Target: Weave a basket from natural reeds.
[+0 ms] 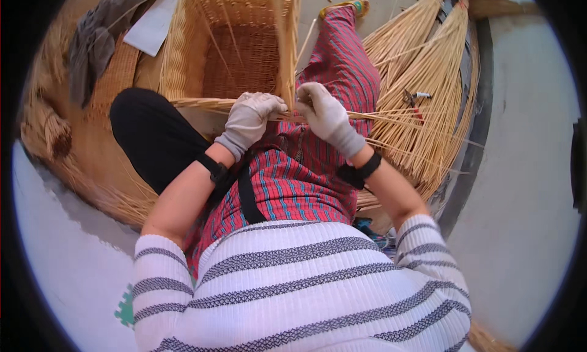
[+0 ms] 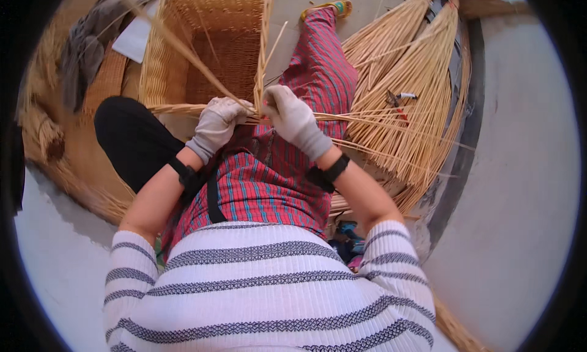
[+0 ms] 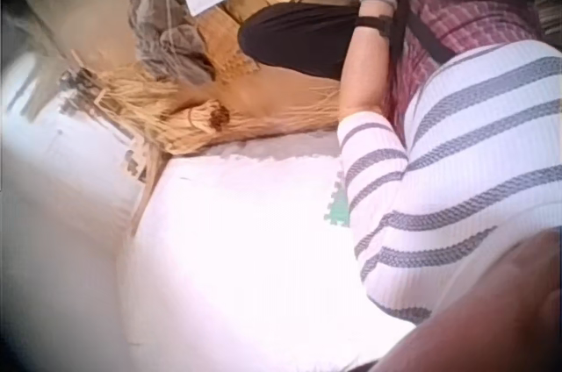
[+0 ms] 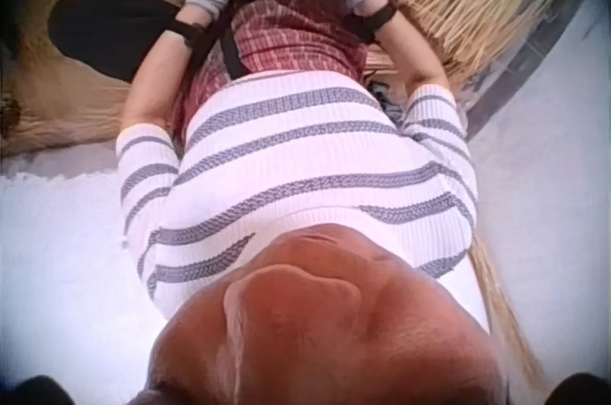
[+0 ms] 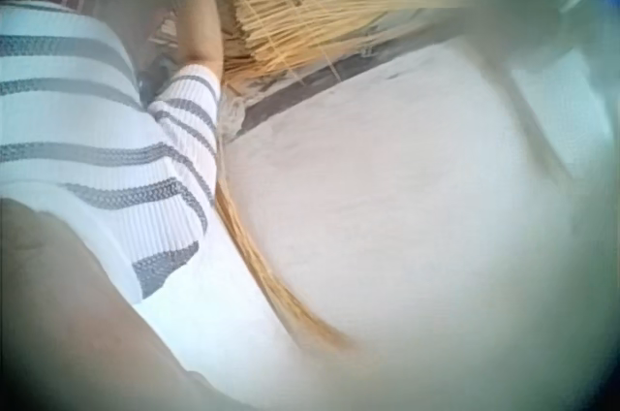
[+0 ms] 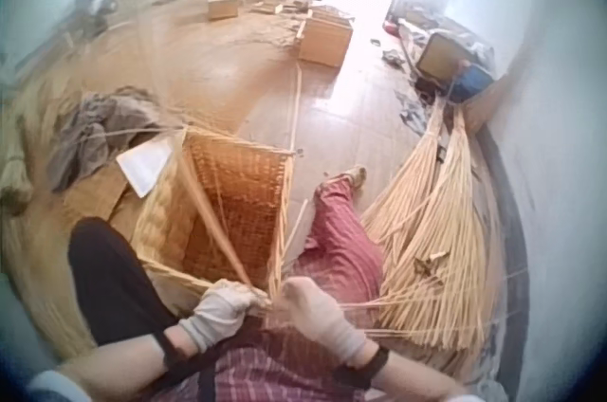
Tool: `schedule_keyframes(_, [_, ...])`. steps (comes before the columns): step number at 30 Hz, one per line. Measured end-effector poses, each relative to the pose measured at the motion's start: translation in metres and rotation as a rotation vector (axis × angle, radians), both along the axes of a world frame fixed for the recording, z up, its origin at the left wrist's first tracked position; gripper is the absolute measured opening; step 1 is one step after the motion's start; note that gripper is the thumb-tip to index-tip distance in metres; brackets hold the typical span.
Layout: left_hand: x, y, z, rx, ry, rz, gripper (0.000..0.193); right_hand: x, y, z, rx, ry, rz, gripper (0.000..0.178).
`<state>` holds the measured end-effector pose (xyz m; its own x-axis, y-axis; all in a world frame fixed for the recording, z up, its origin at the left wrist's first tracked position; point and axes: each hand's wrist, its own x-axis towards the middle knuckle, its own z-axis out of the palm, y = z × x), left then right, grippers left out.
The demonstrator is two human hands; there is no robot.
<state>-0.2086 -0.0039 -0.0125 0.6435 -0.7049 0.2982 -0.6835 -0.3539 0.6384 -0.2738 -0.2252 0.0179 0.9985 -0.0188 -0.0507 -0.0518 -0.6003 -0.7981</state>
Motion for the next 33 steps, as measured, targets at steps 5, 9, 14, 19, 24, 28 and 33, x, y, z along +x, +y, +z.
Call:
schedule_keyframes(5, [0.004,0.001,0.004,0.058,0.123,-0.028,0.017,-0.006,0.011,0.006,-0.270,-0.215,0.183,0.024])
schedule_keyframes(9, [0.006,0.001,0.005,0.113,0.101,-0.047,0.014,0.004,0.017,0.006,-0.177,-0.085,0.117,0.018])
schedule_keyframes(14, [0.005,0.000,-0.002,0.002,0.035,-0.052,0.018,0.012,0.028,-0.016,-0.049,-0.096,-0.087,0.020])
schedule_keyframes(19, [0.023,0.003,0.007,0.077,0.274,-0.183,0.013,0.019,0.033,-0.029,-0.149,-0.127,-0.176,0.035])
schedule_keyframes(24, [0.049,-0.021,0.010,0.127,0.812,0.127,0.039,0.033,0.020,-0.021,0.010,0.303,-0.247,0.054])
schedule_keyframes(28, [0.054,-0.044,-0.004,0.081,0.819,0.148,0.061,0.044,0.007,-0.025,0.130,0.393,-0.183,0.059])
schedule_keyframes(33, [0.046,-0.048,-0.003,0.124,0.718,0.228,0.051,0.059,-0.032,-0.019,0.509,0.368,-0.195,0.022])
